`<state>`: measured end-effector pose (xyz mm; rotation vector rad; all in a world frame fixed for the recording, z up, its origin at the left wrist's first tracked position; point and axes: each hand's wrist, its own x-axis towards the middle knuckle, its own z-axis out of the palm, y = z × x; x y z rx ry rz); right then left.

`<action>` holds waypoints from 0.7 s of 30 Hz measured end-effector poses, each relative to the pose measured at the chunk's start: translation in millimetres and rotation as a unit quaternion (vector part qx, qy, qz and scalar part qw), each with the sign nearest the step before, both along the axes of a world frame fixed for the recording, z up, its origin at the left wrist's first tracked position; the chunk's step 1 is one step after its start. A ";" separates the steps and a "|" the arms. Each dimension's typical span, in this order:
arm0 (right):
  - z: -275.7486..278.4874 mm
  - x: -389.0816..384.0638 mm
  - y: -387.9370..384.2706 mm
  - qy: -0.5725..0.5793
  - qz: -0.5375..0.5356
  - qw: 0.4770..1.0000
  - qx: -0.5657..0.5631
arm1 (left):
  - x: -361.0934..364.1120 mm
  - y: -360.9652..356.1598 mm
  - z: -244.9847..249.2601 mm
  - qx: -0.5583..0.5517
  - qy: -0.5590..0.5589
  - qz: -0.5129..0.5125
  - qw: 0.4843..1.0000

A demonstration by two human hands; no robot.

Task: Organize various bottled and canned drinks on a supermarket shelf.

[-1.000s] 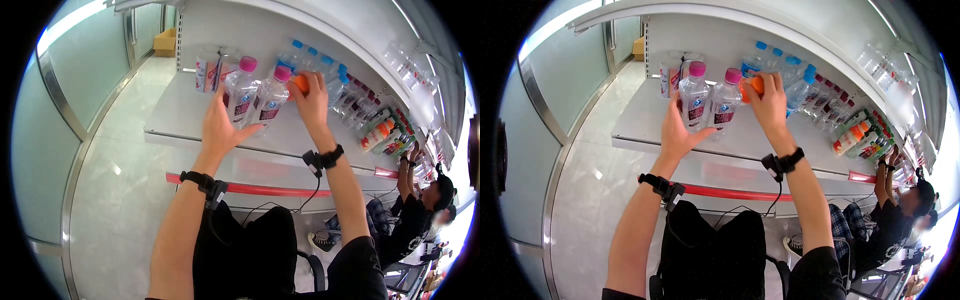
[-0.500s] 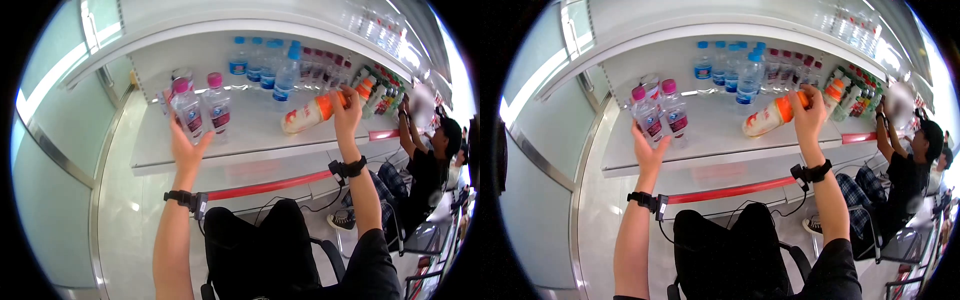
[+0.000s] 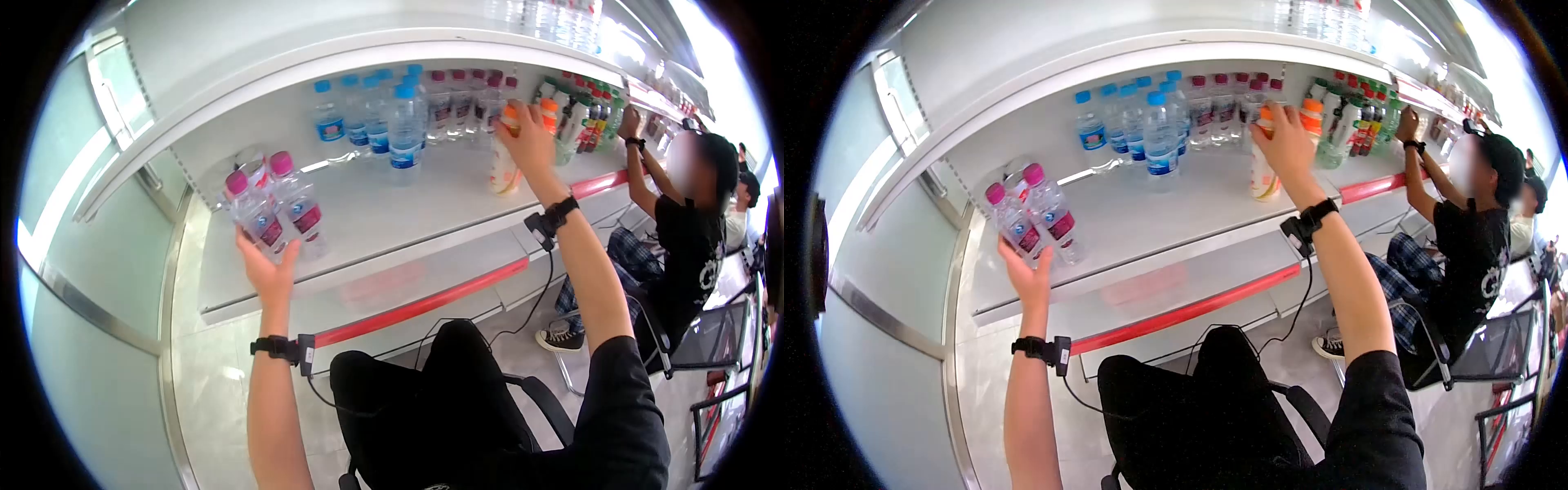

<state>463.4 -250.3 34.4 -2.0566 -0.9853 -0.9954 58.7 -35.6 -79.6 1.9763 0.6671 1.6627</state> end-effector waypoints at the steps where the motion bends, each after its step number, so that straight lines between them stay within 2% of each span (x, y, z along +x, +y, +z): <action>1: 0.3 -1.9 -1.3 0.016 -0.031 0.999 -0.008 | -0.5 1.0 -1.4 0.004 0.013 0.015 1.000; 3: -4.3 3.9 -3.7 -0.005 -0.030 1.000 0.001 | -1.9 3.0 -2.2 0.007 0.018 0.038 0.999; 5: 0.5 -6.1 -9.2 -0.051 -0.029 0.993 0.103 | 0.8 1.9 -3.2 0.003 -0.009 0.000 1.000; 6: 3.8 -5.3 -7.4 -0.053 -0.023 0.993 0.099 | 0.0 -0.9 -0.4 0.004 -0.008 -0.002 1.000; 8: 9.2 -5.3 -4.4 -0.147 0.065 0.970 0.184 | -2.4 -4.1 0.7 -0.007 -0.001 0.010 1.000; 9: 14.5 -14.2 -1.6 -0.146 0.066 0.970 0.183 | -2.6 -4.3 1.4 -0.010 0.011 0.015 1.000; 12: 38.8 -52.6 27.4 -0.029 0.160 0.984 0.069 | -2.4 0.3 -1.8 0.020 0.013 0.034 0.999; 15: 44.5 -24.1 85.6 0.003 0.189 0.982 0.014 | -1.8 -3.5 2.0 0.018 0.001 0.027 0.999; 17: 48.6 5.4 133.3 0.033 0.169 0.985 -0.004 | -3.0 -2.2 -1.2 0.030 0.013 0.053 0.998; 19: 49.5 31.6 165.9 0.061 0.151 0.986 -0.022 | -3.3 -3.5 1.3 0.011 0.009 0.036 0.999; 21: 49.1 60.9 181.0 0.041 0.152 0.977 -0.144 | -3.0 -1.8 -0.4 0.016 0.009 0.050 0.999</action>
